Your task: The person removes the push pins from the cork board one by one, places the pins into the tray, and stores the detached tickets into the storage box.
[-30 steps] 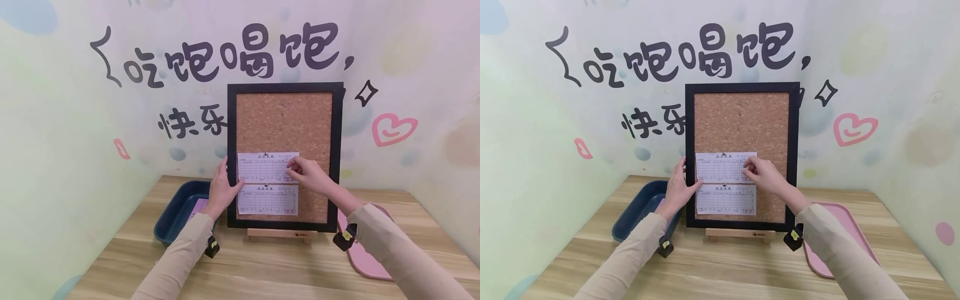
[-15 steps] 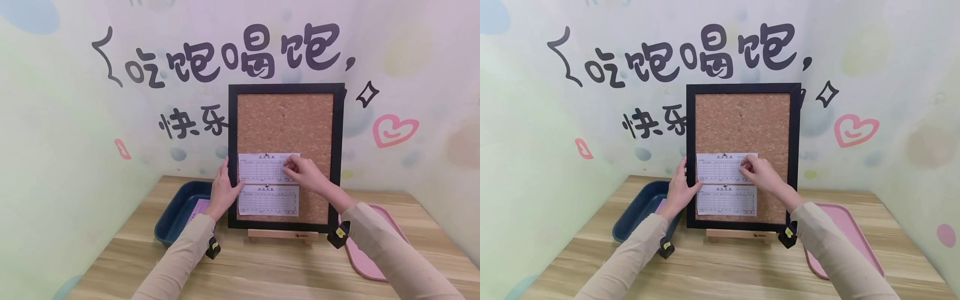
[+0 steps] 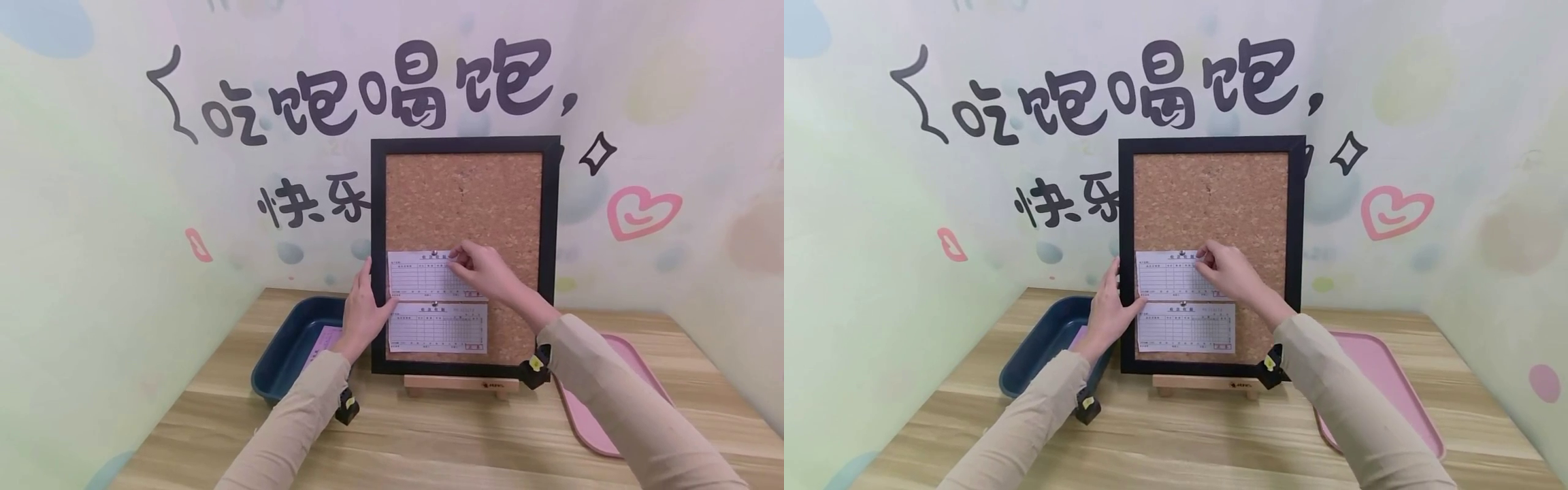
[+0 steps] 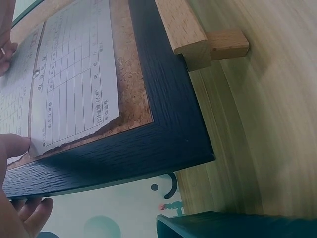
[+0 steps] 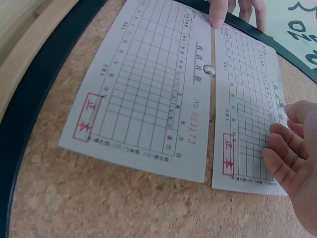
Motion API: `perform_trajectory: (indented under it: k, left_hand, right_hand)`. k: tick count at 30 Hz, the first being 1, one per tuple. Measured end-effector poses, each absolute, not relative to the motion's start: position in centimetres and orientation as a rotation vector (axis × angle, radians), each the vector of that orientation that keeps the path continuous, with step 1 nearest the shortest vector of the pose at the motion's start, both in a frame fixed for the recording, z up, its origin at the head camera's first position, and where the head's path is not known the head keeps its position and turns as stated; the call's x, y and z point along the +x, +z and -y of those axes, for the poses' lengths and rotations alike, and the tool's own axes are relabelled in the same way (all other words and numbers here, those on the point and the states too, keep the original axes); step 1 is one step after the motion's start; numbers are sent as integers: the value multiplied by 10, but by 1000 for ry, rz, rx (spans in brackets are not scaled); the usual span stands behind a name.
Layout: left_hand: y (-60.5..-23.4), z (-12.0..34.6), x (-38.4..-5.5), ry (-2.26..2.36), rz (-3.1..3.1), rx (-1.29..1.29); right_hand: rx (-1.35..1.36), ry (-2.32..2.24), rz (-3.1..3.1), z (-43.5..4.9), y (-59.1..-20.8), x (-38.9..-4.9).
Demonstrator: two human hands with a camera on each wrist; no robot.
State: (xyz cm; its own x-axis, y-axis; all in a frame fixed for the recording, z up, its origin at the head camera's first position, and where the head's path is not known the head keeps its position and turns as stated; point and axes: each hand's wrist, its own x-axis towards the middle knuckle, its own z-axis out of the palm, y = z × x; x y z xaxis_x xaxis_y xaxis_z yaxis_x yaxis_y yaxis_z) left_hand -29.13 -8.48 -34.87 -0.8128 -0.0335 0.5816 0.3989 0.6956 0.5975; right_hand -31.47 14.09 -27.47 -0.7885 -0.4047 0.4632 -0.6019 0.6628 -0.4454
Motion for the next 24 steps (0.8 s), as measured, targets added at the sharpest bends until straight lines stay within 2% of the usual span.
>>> perform_trajectory:
  k: [24]
  left_hand:
    - [-349,87,-291,-1004,2335,-298]
  right_hand:
    - [777,812,2492,-121,-272,-324]
